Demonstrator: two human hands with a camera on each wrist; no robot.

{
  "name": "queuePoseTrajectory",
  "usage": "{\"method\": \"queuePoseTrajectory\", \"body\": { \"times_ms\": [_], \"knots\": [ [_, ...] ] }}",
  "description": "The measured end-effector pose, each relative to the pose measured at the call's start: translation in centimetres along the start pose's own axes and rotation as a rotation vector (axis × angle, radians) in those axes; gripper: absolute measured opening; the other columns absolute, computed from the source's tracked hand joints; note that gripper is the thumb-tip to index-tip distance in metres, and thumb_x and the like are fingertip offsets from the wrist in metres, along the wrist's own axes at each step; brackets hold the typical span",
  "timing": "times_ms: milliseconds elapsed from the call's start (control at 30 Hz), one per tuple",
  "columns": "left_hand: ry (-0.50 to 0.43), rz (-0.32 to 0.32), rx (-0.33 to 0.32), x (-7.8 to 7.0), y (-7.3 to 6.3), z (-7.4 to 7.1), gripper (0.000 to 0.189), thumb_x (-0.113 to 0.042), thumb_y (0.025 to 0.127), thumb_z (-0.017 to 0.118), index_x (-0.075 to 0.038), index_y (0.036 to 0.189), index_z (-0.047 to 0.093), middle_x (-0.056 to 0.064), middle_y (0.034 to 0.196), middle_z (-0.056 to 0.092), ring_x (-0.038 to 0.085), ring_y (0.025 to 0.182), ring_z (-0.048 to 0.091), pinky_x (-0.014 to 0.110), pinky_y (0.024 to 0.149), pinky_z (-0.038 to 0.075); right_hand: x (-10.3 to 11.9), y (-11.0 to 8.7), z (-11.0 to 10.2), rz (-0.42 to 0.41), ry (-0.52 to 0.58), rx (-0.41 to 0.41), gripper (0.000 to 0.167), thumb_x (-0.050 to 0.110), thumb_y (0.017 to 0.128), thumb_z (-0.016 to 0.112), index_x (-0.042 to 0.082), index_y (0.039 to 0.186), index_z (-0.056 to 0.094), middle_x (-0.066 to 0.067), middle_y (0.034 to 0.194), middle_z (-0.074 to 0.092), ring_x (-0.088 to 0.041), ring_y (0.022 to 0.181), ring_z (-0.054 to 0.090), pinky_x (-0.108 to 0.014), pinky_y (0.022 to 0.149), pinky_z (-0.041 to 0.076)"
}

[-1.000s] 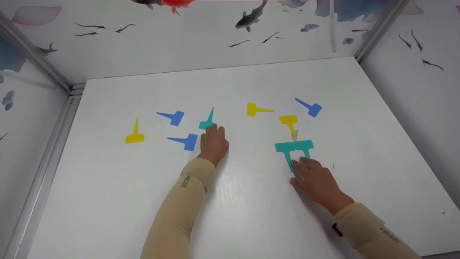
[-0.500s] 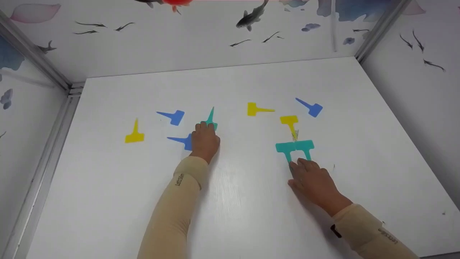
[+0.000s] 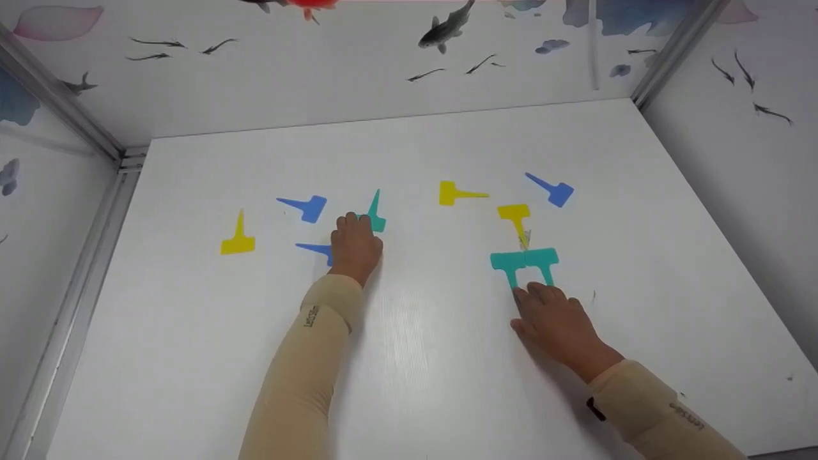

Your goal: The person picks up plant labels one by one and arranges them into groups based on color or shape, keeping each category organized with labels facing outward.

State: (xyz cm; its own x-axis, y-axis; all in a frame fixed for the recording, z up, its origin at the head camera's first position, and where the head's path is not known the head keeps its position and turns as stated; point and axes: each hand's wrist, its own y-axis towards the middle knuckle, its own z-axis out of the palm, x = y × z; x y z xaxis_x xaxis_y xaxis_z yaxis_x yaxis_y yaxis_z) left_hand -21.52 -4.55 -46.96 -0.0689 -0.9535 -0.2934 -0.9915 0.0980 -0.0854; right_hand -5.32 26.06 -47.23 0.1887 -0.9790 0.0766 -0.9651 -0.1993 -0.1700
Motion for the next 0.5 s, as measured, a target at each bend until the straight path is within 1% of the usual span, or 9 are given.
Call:
{"method": "queuePoseTrajectory", "body": {
  "times_ms": [233, 500],
  "knots": [
    [0.010, 0.006, -0.010, 0.25, 0.21, 0.15, 0.036, -0.018, 0.095, 0.053, 0.003, 0.124, 0.055, 0.018, 0.116, 0.054, 0.029, 0.108, 0.048, 0.042, 0.093, 0.046, -0.04, -0.19, -0.08, -0.031, -0.001, -0.021, 0.057, 0.032, 0.092, 0.064, 0.004, 0.139, 0.048, -0.022, 0.137, 0.049, -0.041, 0.127, 0.043, -0.061, 0.088, 0.044],
    [0.005, -0.013, 0.021, 0.37, 0.41, 0.21, 0.039, -0.019, 0.095, 0.052, 0.003, 0.127, 0.053, 0.018, 0.119, 0.052, 0.029, 0.110, 0.047, 0.043, 0.095, 0.045, -0.14, -0.19, 0.10, -0.042, -0.041, -0.031, 0.056, 0.033, 0.093, 0.062, 0.004, 0.139, 0.049, -0.021, 0.138, 0.048, -0.041, 0.127, 0.043, -0.062, 0.088, 0.043]
  ]
}}
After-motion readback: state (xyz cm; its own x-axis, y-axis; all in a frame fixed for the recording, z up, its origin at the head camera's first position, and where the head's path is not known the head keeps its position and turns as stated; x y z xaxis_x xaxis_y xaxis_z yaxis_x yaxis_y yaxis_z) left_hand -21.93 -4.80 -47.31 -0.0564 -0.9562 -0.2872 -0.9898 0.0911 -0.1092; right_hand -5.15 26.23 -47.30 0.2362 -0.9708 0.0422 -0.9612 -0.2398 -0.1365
